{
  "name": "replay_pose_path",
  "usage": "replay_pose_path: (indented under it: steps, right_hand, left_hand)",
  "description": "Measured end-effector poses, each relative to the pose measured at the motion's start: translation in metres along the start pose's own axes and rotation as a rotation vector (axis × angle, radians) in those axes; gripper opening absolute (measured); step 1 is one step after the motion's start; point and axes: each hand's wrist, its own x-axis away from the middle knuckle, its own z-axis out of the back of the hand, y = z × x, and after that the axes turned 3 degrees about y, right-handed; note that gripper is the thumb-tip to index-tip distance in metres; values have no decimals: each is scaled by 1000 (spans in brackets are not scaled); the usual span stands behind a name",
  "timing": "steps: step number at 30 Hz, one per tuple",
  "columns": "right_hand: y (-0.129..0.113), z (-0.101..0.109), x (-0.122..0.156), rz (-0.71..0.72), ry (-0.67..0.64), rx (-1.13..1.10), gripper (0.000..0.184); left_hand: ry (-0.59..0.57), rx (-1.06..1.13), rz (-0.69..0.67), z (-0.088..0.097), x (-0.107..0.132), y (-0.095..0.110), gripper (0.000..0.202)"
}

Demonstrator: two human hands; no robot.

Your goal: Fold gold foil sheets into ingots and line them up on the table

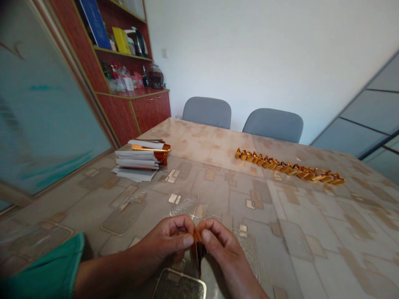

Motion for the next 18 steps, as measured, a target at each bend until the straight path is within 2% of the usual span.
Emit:
replay_pose_path:
  steps: [5,12,14,18]
  right_hand:
    - [-5,-1,3,-99,49,-15,40]
    - [-6,5,4,-151,3,-21,41]
    - [-5,7,3,-151,-59,10,41]
    - [-9,7,4,-77,-193,67,34]
  left_hand:
    - [-2,-22,-1,3,0,-4,43]
    - [-2,13,6,0,3,-1,41]
    - [-42,18,-34,-1,4,3,38]
    - [-103,-96,-235,1,8,11,24]
